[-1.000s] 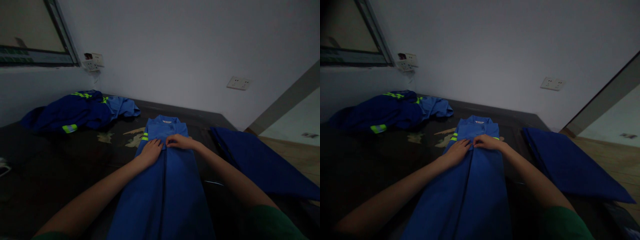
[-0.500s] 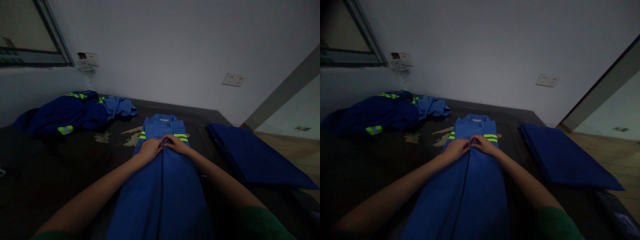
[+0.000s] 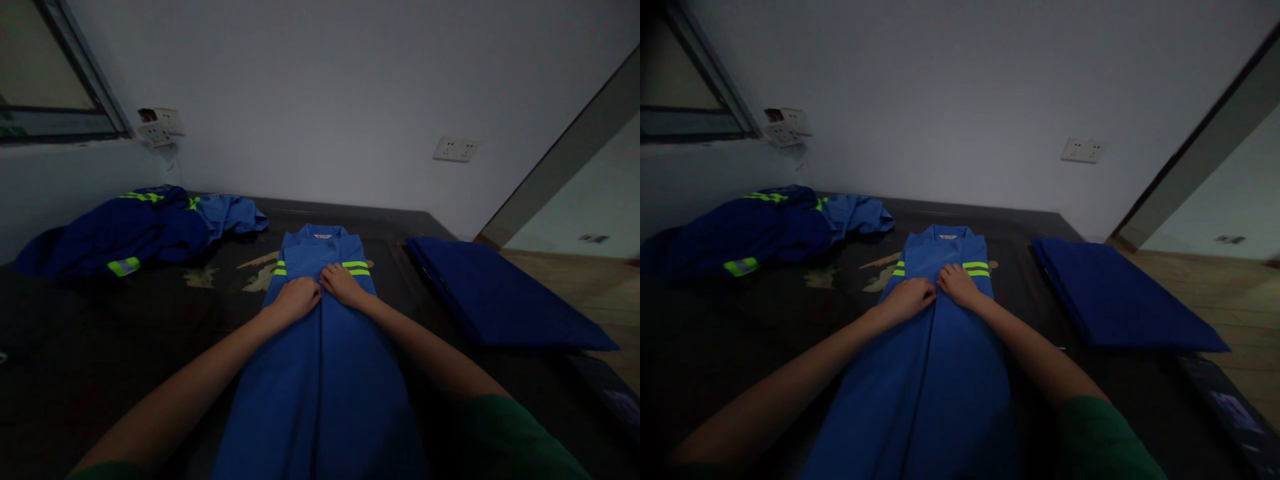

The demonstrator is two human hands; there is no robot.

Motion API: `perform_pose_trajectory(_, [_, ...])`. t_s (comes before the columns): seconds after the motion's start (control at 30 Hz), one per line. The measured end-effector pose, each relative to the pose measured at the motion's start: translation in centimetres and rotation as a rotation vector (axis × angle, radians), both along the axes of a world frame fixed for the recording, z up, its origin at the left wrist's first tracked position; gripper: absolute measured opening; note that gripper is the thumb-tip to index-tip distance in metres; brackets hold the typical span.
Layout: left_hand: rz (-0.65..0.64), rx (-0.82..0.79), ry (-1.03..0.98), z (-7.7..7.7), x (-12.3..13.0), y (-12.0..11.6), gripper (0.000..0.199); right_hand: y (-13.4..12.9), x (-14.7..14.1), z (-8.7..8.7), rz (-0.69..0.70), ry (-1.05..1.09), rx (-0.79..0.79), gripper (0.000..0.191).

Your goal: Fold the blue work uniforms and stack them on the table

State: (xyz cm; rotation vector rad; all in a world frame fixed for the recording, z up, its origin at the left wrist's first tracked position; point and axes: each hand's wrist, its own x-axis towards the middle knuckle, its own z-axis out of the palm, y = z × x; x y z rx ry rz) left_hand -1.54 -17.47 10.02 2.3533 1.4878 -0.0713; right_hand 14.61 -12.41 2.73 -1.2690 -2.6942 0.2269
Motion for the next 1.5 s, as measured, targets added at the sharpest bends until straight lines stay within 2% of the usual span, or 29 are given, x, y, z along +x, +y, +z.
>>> perform_pose_trajectory(0.13, [0.051,0.17,-0.022,-0.9,0.7,-0.9,0.03,-0.6,0.1,0.1,-0.05,0.079,0.028,0.019])
perform_pose_trajectory(0.27, [-0.062,0.285,-0.08,-2.4,0.8,-1.3,0.035,0.4,1.3,0.5,-0.17,0.301,-0.017,0.026])
perform_pose_trajectory(0.33, [-0.128,0.27,-0.114,-3.2,0.6,-1.2,0.042,1.3,2.1,0.6,-0.249,0.329,-0.032,0.031])
perform_pose_trajectory(0.4, [-0.159,0.223,-0.11,-3.8,0.4,-1.1,0.048,2.2,2.6,0.5,-0.282,0.26,-0.071,0.034])
perform_pose_trajectory(0.53, [-0.115,0.111,-0.049,-4.1,0.4,-1.1,0.051,3.6,2.4,-0.2,-0.303,0.037,-0.203,0.046])
perform_pose_trajectory(0.63, [-0.091,0.079,-0.023,-3.8,0.7,-1.2,0.052,4.8,1.8,-0.9,-0.337,-0.037,-0.266,0.053])
perform_pose_trajectory(0.8, [-0.08,0.103,-0.002,-3.7,1.0,-1.3,0.051,7.8,1.0,-1.9,-0.366,-0.044,-0.359,0.058])
perform_pose_trajectory(0.97, [-0.087,0.13,0.013,-3.9,1.0,-1.3,0.052,9.3,0.6,-2.6,-0.391,-0.001,-0.333,0.057])
perform_pose_trajectory(1.07, [-0.076,0.115,0.033,-3.8,1.0,-1.4,0.052,9.2,0.6,-2.8,-0.393,0.032,-0.279,0.055])
perform_pose_trajectory(1.17, [-0.073,0.082,0.048,-3.3,1.0,-1.4,0.053,8.9,0.7,-2.7,-0.431,0.159,-0.193,0.05])
perform_pose_trajectory(1.33, [-0.111,-0.005,0.062,-2.6,0.8,-1.5,0.058,8.1,1.4,-1.1,-0.462,0.384,-0.024,0.039])
perform_pose_trajectory(1.4, [-0.114,0.001,0.061,-2.7,0.7,-1.7,0.058,6.8,1.8,0.1,-0.418,0.424,-0.013,0.039])
perform_pose_trajectory(1.5, [-0.108,0.039,0.051,-3.3,0.6,-1.9,0.058,2.7,2.8,1.8,-0.301,0.431,-0.055,0.037])
